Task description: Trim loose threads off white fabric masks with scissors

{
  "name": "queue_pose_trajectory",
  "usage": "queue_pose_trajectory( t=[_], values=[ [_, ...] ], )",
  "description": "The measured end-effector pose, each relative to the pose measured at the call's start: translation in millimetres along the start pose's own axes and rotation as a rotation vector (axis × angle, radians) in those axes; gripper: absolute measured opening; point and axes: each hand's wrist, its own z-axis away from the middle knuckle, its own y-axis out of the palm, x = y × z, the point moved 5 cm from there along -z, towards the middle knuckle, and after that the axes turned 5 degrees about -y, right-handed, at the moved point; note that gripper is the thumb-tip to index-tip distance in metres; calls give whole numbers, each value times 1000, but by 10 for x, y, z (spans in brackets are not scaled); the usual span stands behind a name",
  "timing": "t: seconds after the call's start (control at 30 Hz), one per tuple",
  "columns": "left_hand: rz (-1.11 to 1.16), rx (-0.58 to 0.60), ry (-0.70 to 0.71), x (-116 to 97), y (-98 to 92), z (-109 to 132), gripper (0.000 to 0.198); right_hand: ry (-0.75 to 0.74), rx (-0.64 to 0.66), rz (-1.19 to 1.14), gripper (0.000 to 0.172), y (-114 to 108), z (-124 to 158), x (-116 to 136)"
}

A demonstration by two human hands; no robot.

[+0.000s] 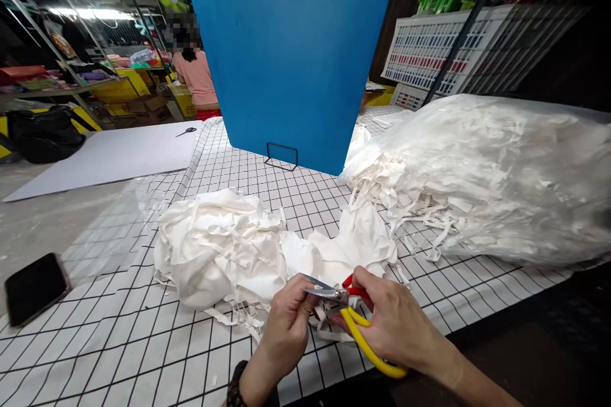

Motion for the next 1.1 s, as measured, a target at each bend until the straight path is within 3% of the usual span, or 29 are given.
queue_pose_trajectory(
  t=[0.63,0.83,0.9,0.97,1.03,1.1],
  values=[
    [56,31,-61,4,47,-15,26,-16,-3,-69,38,28,1,-75],
    [63,-5,-71,50,-14,-78,30,115,46,-500,39,53,19,-417],
    [67,-62,-53,-21,-189,-201,28,168,-27,-617,37,21,34,-600],
    [67,-216,-19,-181,-529,-369,24,218,-138,-690,36,-21,59,-799],
    [46,-489,47,-412,-1017,-520,21,277,-263,-735,37,-59,96,-1009],
    [11,-783,226,-680,-1531,-597,22,350,-371,-737,40,-80,140,-1208]
  ],
)
